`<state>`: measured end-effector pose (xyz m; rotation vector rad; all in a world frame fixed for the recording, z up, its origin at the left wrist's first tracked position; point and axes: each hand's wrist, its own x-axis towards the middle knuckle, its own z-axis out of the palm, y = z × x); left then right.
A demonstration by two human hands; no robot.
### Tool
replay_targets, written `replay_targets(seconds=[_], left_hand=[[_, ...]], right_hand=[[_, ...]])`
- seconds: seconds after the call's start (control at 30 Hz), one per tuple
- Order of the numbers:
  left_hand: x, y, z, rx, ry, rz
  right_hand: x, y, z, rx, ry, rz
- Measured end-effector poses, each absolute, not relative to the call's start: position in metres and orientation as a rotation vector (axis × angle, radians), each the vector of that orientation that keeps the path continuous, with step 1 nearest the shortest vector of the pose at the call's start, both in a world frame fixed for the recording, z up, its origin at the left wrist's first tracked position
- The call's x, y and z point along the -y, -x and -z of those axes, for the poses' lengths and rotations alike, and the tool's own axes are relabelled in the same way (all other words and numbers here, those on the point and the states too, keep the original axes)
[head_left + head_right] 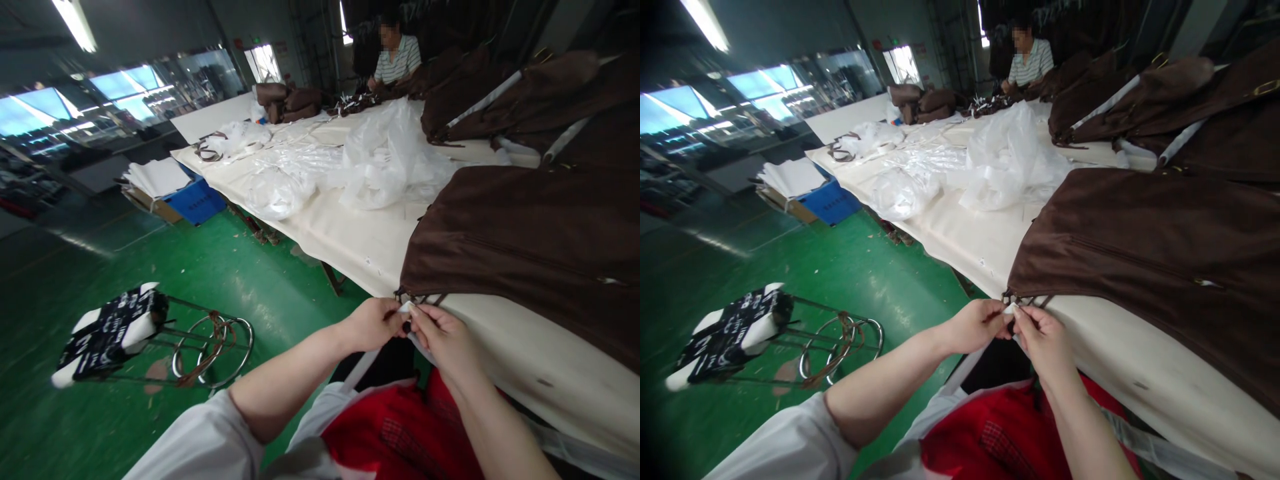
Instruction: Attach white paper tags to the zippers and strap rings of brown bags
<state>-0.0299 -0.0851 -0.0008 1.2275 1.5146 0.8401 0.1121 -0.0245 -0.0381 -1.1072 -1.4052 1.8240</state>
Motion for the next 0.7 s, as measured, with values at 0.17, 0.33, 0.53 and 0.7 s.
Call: replay_targets(seconds=[0.17, 0.33, 0.53, 0.7], left_hand=[[0.086, 0.032, 0.002, -1.454, -1.153, -0.795], [0.087, 0.038, 0.002, -1.306, -1.003, -0.86], [0.09, 0.029, 0.001, -1.635, -1.527, -0.802], [0.086, 0.018, 0.005, -1.839, -1.623, -0.741]], right_hand=[[0.023, -0.114, 0.038, 1.472, 1.149, -1.798], [0.021, -0.114, 0.04, 1.543, 1.18, -1.737], [0.019, -0.112, 0.038, 1.657, 1.213, -1.647], [0.028, -0.138, 0.018, 1.899, 1.123, -1.386]])
